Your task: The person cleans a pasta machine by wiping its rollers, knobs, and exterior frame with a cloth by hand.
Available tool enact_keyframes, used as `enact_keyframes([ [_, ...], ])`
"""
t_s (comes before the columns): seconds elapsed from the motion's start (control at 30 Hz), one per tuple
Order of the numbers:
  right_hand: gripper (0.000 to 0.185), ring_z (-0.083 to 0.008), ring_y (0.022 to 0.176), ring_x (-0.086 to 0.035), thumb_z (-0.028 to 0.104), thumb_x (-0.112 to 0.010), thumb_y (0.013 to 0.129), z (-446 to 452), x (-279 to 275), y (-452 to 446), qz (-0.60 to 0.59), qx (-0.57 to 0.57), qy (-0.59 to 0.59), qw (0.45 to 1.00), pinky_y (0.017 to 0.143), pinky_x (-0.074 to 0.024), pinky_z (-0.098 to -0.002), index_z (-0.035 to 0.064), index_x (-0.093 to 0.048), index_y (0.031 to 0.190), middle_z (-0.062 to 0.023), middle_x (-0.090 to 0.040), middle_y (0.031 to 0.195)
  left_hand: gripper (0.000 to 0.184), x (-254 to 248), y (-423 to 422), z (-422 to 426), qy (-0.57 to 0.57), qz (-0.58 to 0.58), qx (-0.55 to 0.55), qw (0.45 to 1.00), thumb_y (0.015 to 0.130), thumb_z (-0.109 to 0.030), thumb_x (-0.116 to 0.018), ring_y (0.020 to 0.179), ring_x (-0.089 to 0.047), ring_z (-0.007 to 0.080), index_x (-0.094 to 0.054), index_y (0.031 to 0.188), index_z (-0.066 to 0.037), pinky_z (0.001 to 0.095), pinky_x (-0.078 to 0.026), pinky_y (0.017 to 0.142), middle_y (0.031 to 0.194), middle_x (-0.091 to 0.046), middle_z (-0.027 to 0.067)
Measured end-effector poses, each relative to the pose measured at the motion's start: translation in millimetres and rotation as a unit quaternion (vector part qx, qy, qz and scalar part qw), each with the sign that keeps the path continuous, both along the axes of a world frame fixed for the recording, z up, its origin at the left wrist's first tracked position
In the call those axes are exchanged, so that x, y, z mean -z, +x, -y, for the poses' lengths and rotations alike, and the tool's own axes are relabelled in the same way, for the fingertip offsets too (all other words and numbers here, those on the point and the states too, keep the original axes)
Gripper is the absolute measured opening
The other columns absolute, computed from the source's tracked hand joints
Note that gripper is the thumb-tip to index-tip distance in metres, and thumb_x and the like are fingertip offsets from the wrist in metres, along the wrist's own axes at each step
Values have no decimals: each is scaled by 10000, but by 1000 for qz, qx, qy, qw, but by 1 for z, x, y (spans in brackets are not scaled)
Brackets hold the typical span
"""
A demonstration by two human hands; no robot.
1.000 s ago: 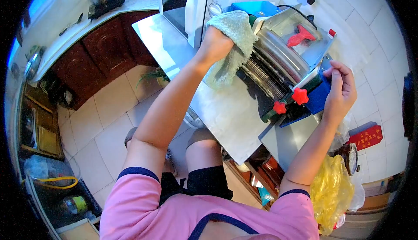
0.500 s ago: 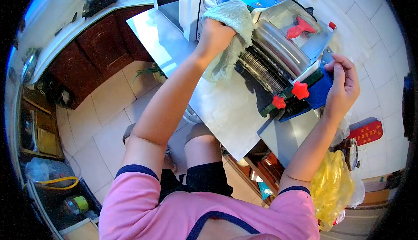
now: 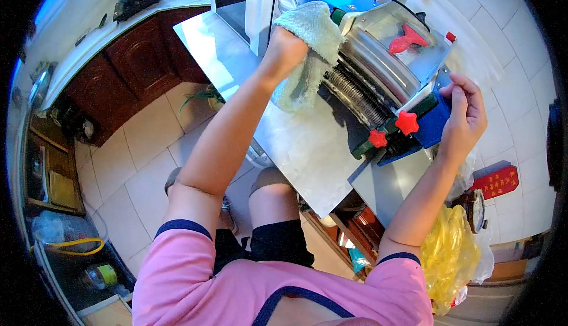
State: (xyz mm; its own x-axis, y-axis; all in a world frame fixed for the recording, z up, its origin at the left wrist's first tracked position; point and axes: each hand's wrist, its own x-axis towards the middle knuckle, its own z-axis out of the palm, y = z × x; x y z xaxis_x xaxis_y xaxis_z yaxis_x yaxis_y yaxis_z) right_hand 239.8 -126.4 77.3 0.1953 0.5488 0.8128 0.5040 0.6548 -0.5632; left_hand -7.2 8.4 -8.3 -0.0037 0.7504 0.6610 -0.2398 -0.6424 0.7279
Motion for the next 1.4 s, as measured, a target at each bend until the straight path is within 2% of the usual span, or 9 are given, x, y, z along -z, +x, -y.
enact_keyframes([
  [0.17, 143, -84, 717, -550, 14, -497, 882, 0, -1, 2, -1, -4, 3, 1000, 668, -438, -195, -22, -620, 946, -41, -590, 756, 246, -1, -13, 7, -48, -1, 82, 995, 855, -103, -568, 830, -611, 127, -612, 1093, -65, 273, -493, 628, 977, -642, 47],
  [0.3, 142, -83, 716, -548, 14, -498, 882, 1, -1, 1, -3, 8, -7, 1000, 669, -438, -196, -22, -621, 943, -37, -587, 756, 248, -5, -10, -1, -54, -49, 41, 997, 852, -97, -572, 860, -610, 143, -612, 1095, -67, 290, -497, 681, 992, -641, 49],
  [0.37, 142, -84, 716, -548, 15, -498, 882, 0, 0, 0, -3, 13, -8, 1000, 669, -438, -197, -21, -622, 941, -36, -586, 755, 259, -11, -5, 2, 78, -73, -72, 992, 844, -102, -588, 884, -611, 166, -611, 1099, -67, 312, -493, 750, 988, -648, 55],
  [0.57, 139, -84, 719, -549, 16, -499, 881, 0, -1, 3, 5, 3, -1, 1000, 669, -436, -195, -18, -621, 937, -35, -588, 755, 262, -9, -15, 10, -32, -114, 1, 993, 828, -116, -612, 909, -608, 186, -618, 1083, -62, 321, -480, 802, 1001, -653, 73],
  [0.8, 139, -85, 722, -550, 16, -497, 882, -1, 0, 2, -1, -3, -1, 1000, 669, -438, -196, -16, -622, 934, -40, -588, 756, 260, -4, -9, -4, 50, -129, -93, 986, 826, -126, -618, 916, -606, 187, -619, 1077, -59, 326, -483, 805, 1029, -648, 86],
  [0.93, 142, -86, 725, -555, 10, -493, 882, 1, -1, 2, -4, -10, 2, 1000, 668, -439, -194, -14, -622, 936, -43, -590, 759, 272, -10, -15, 14, -73, -98, 20, 992, 818, -72, -603, 923, -603, 183, -607, 1087, -34, 318, -481, 813, 1023, -648, 77],
  [1.2, 139, -83, 713, -549, 15, -497, 881, -1, -1, 2, -7, -3, -2, 1000, 663, -434, -193, -13, -624, 932, -36, -590, 747, 264, -5, -9, 10, -28, -113, -92, 989, 820, -102, -614, 918, -602, 165, -617, 1078, -52, 321, -482, 793, 1001, -650, 70],
  [1.3, 140, -79, 709, -547, 12, -498, 880, -1, -1, 2, -2, 6, 5, 1000, 656, -429, -190, -14, -624, 933, -35, -590, 747, 264, -10, -16, 19, -48, -112, -4, 993, 828, -125, -610, 911, -604, 165, -618, 1083, -59, 321, -481, 792, 992, -653, 74],
  [1.4, 141, -78, 710, -547, 9, -498, 879, 2, 0, 0, -7, 3, -1, 1000, 656, -429, -190, -14, -625, 934, -36, -590, 748, 275, -15, -10, 8, -54, -85, -28, 994, 821, -123, -615, 913, -607, 175, -617, 1089, -61, 324, -480, 803, 988, -655, 78],
])
